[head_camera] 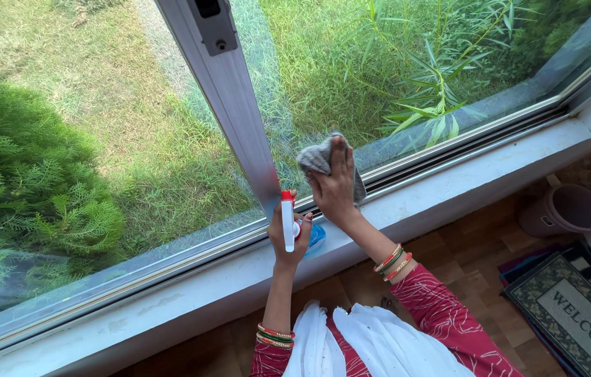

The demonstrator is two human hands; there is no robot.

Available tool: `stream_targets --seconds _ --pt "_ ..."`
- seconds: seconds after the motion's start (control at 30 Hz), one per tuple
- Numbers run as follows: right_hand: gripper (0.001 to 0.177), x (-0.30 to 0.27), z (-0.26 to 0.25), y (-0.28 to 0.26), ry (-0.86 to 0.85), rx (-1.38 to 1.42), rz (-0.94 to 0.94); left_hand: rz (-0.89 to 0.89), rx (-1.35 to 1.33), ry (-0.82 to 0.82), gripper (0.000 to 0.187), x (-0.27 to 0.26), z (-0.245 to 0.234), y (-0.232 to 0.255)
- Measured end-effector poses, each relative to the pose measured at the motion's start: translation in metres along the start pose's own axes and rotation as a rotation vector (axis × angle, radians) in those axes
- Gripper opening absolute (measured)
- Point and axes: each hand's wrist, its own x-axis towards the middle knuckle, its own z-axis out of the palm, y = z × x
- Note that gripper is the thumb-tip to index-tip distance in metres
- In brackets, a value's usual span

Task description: The person cleans a large window pane using a spray bottle and a cloth. They repeatedly spray the glass and wipe it in circular and linear motions across the surface.

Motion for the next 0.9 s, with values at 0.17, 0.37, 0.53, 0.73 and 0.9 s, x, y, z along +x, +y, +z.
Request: stream_targets --seconds 0.17,0.37,0.53,0.73,0.9 --pt "0.035 0.004 0.022 -0.005 -0.011 -0.095 -0.196 -0.034 0.020 0.013 0.056 -0.007 -0.003 -0.001" --pt "0.043 -0.044 0.063 0.008 -0.036 -0.143 -0.275 0.002 0.008 0.011 0.054 -0.008 -0.007 -0.003" --pt "0.052 -0.073 0.084 0.026 -0.041 -0.169 -0.303 0.004 -0.007 0.009 0.054 -0.005 -0.007 -0.001" --pt "0.046 -0.093 0.076 0.044 -0.089 -0.282 -0.298 0.011 0.029 -0.034 0.061 -0.003 0.000 0.001" --pt "0.048 -0.061 0.037 0.054 -0.014 -0.079 -0.042 -0.046 0.015 -0.074 0.066 0.001 0.012 0.003"
